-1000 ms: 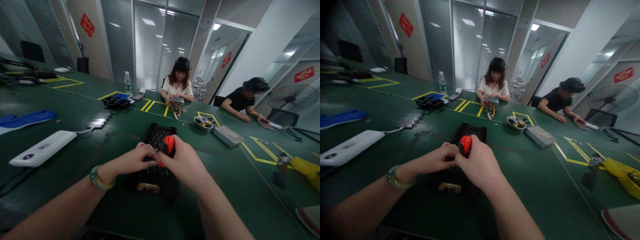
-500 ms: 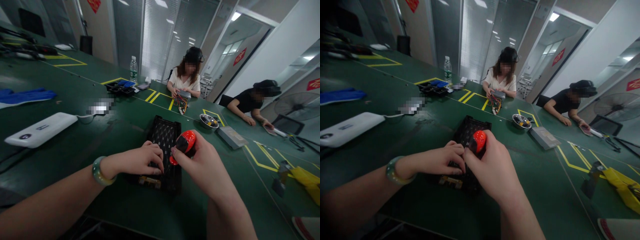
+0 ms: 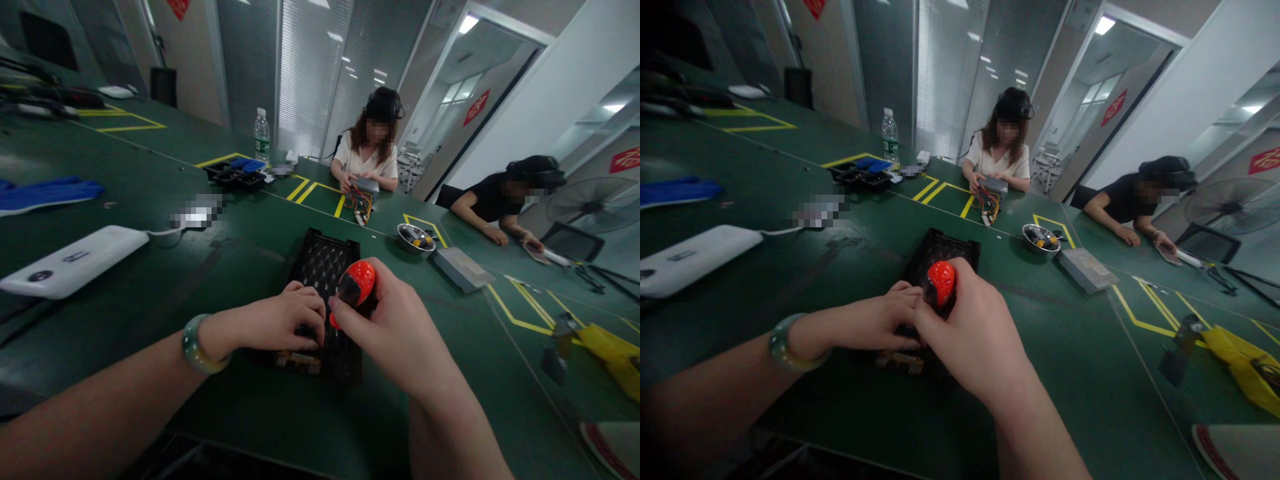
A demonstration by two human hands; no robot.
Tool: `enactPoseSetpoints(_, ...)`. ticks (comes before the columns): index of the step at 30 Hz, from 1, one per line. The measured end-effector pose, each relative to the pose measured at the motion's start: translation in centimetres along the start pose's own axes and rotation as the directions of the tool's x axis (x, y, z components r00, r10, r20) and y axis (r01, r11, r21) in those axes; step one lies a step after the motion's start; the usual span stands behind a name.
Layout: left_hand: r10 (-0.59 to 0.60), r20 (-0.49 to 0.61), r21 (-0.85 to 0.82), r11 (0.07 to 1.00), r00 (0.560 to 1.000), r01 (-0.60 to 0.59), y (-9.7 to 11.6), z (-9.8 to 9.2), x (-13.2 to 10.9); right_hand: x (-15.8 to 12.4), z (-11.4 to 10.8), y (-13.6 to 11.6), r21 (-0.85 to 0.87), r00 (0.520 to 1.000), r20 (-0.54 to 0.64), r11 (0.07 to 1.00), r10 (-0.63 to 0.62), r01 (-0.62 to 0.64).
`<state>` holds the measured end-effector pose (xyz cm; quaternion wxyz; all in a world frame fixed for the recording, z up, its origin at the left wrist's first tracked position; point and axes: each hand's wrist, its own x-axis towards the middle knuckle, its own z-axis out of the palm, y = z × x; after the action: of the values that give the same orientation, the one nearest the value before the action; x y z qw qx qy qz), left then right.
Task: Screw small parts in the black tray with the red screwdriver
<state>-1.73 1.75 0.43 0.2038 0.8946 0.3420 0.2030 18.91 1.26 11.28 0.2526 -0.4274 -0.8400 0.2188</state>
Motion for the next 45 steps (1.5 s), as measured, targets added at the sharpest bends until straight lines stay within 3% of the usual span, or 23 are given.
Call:
enactPoseSetpoints(30,-0.025,0.010,0.003,1.000,1.000,0.025,-0.4,0.3,-0.2,-0.4,-0.3,-0.1,-0.013,0.999,-0.003,0.999,-0.040,0.040)
enactPoseSetpoints(45,0.004,0.160,-0.211,0.977,0.987,0.030,0.7,-1.4,-0.1,-1.6,-2.7,0.1,0.278,0.989,-0.033,0.949,-0.147,0.150)
